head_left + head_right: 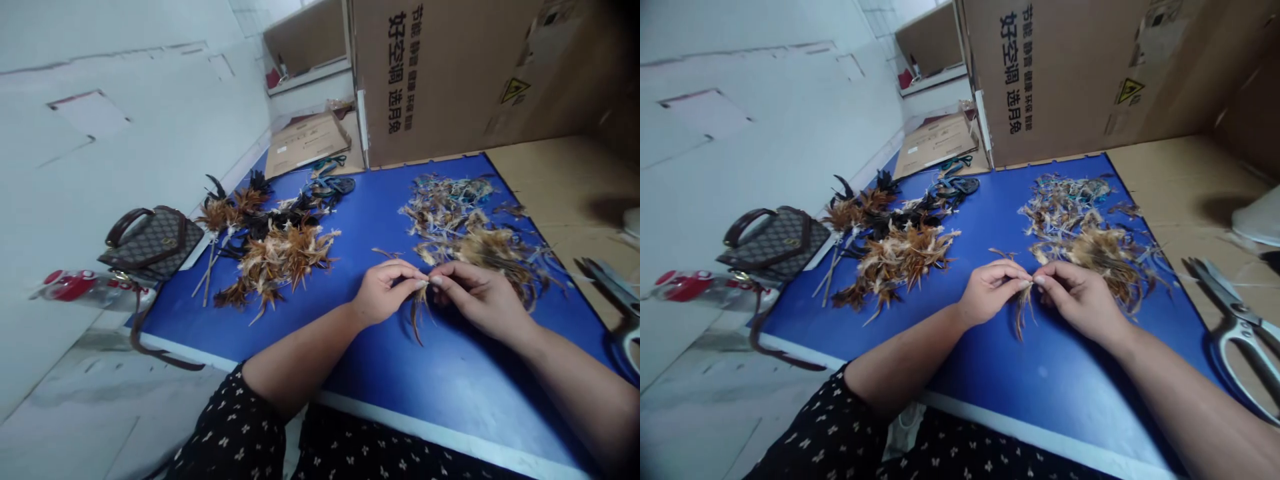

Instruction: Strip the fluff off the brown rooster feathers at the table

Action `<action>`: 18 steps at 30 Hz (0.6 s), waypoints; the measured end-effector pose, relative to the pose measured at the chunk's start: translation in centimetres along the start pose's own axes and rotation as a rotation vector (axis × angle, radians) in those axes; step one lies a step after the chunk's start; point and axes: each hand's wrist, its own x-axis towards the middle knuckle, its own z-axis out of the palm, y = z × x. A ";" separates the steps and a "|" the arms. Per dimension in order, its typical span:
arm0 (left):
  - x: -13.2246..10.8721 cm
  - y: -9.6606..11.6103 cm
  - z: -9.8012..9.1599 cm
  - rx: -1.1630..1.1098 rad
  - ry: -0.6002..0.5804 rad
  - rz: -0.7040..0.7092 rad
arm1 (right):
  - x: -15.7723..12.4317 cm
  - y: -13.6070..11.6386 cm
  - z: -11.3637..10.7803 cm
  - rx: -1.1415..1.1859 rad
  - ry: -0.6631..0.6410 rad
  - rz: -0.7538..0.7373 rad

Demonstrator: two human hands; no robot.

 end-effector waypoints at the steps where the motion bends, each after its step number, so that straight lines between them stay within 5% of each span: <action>1: -0.1 -0.1 0.1 -0.044 0.005 -0.051 | 0.0 -0.1 0.0 0.000 0.003 -0.001; 8: -0.5 0.0 1.0 -0.295 0.046 -0.267 | 0.0 0.2 0.5 -0.008 0.066 0.014; 18: -0.5 0.2 1.9 -0.268 0.288 -0.399 | -0.1 -0.3 1.0 0.057 0.019 0.082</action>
